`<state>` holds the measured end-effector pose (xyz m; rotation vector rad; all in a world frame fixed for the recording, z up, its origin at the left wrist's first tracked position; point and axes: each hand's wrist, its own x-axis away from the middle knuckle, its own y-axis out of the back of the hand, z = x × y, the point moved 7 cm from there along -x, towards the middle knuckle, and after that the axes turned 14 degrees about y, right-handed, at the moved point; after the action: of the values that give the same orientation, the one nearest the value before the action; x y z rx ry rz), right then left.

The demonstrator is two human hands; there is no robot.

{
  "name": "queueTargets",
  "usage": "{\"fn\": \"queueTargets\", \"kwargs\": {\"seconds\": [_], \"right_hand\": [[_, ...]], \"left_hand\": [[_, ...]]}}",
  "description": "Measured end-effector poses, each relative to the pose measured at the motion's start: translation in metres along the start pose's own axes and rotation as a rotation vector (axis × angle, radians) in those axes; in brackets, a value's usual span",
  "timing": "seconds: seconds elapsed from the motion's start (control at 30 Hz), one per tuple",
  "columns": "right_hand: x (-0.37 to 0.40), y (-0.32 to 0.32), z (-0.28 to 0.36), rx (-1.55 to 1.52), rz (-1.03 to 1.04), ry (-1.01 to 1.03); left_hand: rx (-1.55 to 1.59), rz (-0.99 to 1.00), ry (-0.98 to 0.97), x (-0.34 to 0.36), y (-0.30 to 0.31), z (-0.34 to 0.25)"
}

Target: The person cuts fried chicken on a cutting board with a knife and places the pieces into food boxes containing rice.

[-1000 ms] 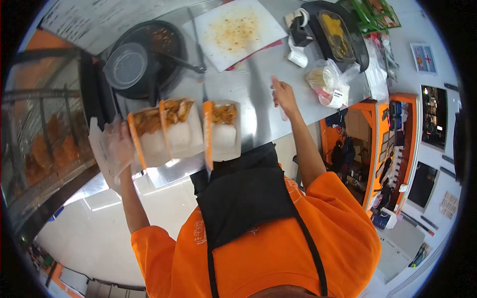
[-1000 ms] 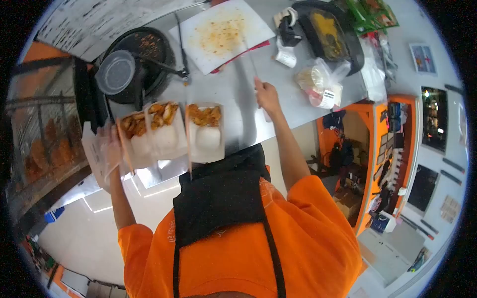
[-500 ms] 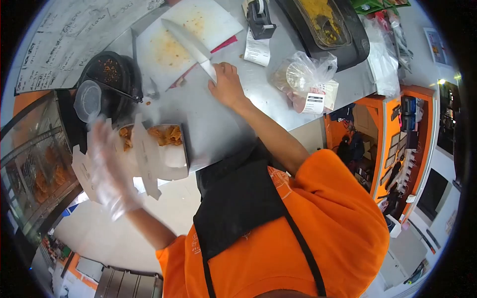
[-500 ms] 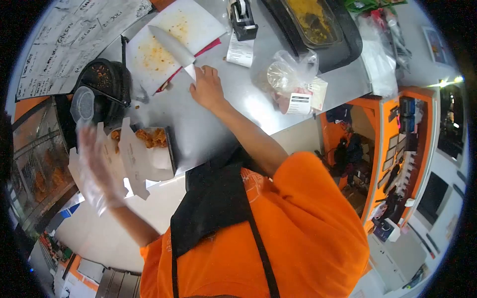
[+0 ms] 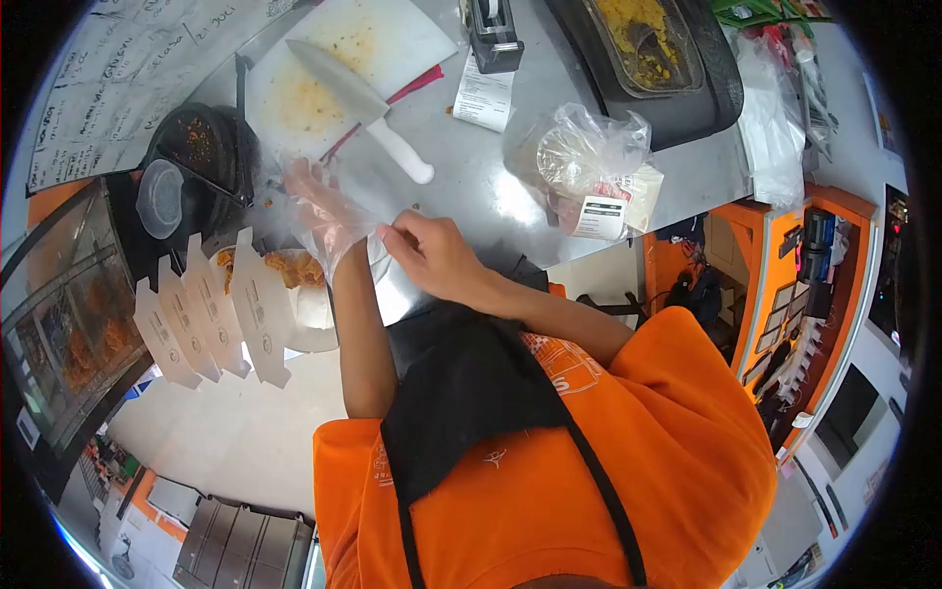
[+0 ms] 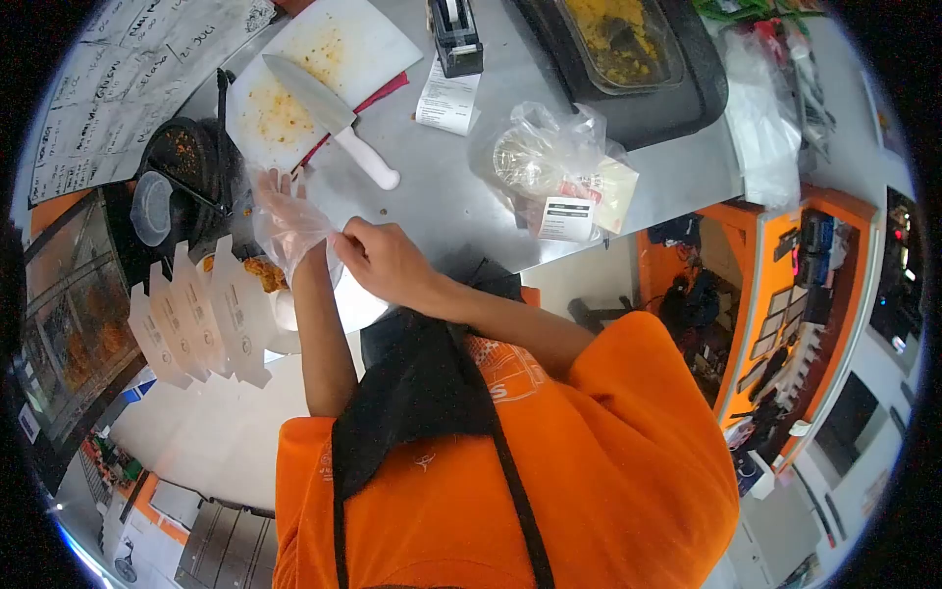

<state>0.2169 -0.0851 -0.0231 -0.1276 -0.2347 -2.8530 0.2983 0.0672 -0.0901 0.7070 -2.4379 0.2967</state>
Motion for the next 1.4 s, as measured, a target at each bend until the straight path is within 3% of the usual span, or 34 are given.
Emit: {"fn": "queueTargets", "kwargs": {"seconds": [0.03, 0.1, 0.17, 0.23, 0.27, 0.43, 0.5, 0.53, 0.6, 0.67, 0.7, 0.73, 0.83, 0.87, 0.9, 0.93, 1.0, 1.03, 1.1, 1.13, 1.2, 1.23, 1.27, 1.3, 1.37, 1.4], "right_hand": [[0.0, -0.005, 0.005, -0.003, 0.003, 0.0], [0.002, -0.015, 0.033, -0.248, -0.139, 0.292], [-0.011, -0.03, 0.018, -0.195, -0.024, 0.259], [-0.028, -0.034, 0.002, -0.059, -0.15, 0.174], [-0.038, -0.043, -0.011, -0.235, 0.069, 0.011], [-0.073, -0.06, -0.02, -0.447, 0.065, -0.025], [-0.077, -0.065, -0.02, -0.856, -0.039, 0.03], [-0.079, -0.061, -0.015, -0.854, -0.036, 0.024], [-0.084, -0.045, -0.014, -0.849, -0.117, -0.062], [-0.095, -0.03, -0.017, -0.868, -0.211, 0.017], [-0.102, -0.017, -0.018, -0.885, -0.308, 0.103], [-0.113, -0.008, -0.023, -0.885, -0.303, 0.101], [-0.128, 0.019, -0.023, -0.82, -0.287, 0.184], [-0.123, 0.021, -0.011, -0.516, -0.149, 0.245], [-0.118, 0.02, -0.003, -0.208, -0.004, 0.302], [-0.108, 0.019, 0.0, -0.205, 0.005, 0.303], [-0.079, -0.012, 0.008, 0.103, 0.368, 0.454], [-0.076, -0.016, -0.002, 0.097, 0.387, 0.46], [-0.08, -0.013, -0.028, 0.05, 0.159, 0.395], [-0.082, -0.02, -0.032, 0.029, 0.193, 0.414], [-0.085, -0.011, -0.042, 0.036, -0.01, 0.327], [-0.089, -0.011, -0.04, 0.025, 0.012, 0.339], [-0.094, -0.009, -0.054, -0.088, -0.001, 0.125], [-0.095, -0.011, -0.063, -0.196, -0.014, -0.094], [-0.104, -0.025, -0.053, -0.274, 0.044, -0.063], [-0.106, -0.039, -0.053, -0.368, 0.114, -0.116]], "left_hand": [[0.029, 0.011, -0.08, -0.006, 0.003, 0.004], [0.053, 0.014, -0.154, -0.018, 0.018, 0.013], [0.136, 0.151, -0.16, -0.03, 0.024, 0.016], [0.151, 0.064, -0.126, -0.014, 0.018, 0.0], [0.161, -0.021, -0.089, -0.007, 0.021, -0.002], [0.284, 0.102, -0.048, -0.036, 0.037, 0.02], [0.458, 0.272, -0.087, -0.043, 0.035, 0.023], [0.461, 0.267, -0.083, -0.03, 0.026, 0.015], [-0.12, 0.124, -0.427, 0.012, 0.012, -0.017], [-0.839, 0.2, -0.873, 0.04, 0.004, -0.02], [-0.853, 0.35, -0.234, 0.043, 0.007, 0.005], [-0.786, 0.308, -0.517, 0.08, -0.009, -0.007], [-0.807, 0.419, -0.23, 0.087, 0.02, 0.022], [-0.808, 0.424, -0.224, 0.082, 0.026, 0.022], [-0.596, 0.368, -0.169, 0.077, 0.031, 0.008], [-0.38, 0.306, -0.116, 0.07, 0.04, -0.002], [-0.111, 0.49, 0.049, 0.054, 0.053, 0.003], [-0.001, 0.575, 0.123, 0.056, 0.053, -0.001], [-0.16, 0.479, 0.07, 0.06, 0.063, -0.009], [-0.329, 0.398, 0.033, 0.063, 0.068, -0.013], [-0.303, 0.247, -0.016, 0.071, 0.076, -0.032], [-0.276, 0.14, -0.061, 0.07, 0.082, -0.04], [-0.44, -0.021, -0.214, 0.067, 0.094, -0.041], [-0.435, -0.039, -0.218, 0.067, 0.088, -0.045], [-0.716, -0.047, -0.492, 0.079, 0.048, -0.061], [-0.713, -0.062, -0.493, 0.071, 0.048, -0.057]]}}
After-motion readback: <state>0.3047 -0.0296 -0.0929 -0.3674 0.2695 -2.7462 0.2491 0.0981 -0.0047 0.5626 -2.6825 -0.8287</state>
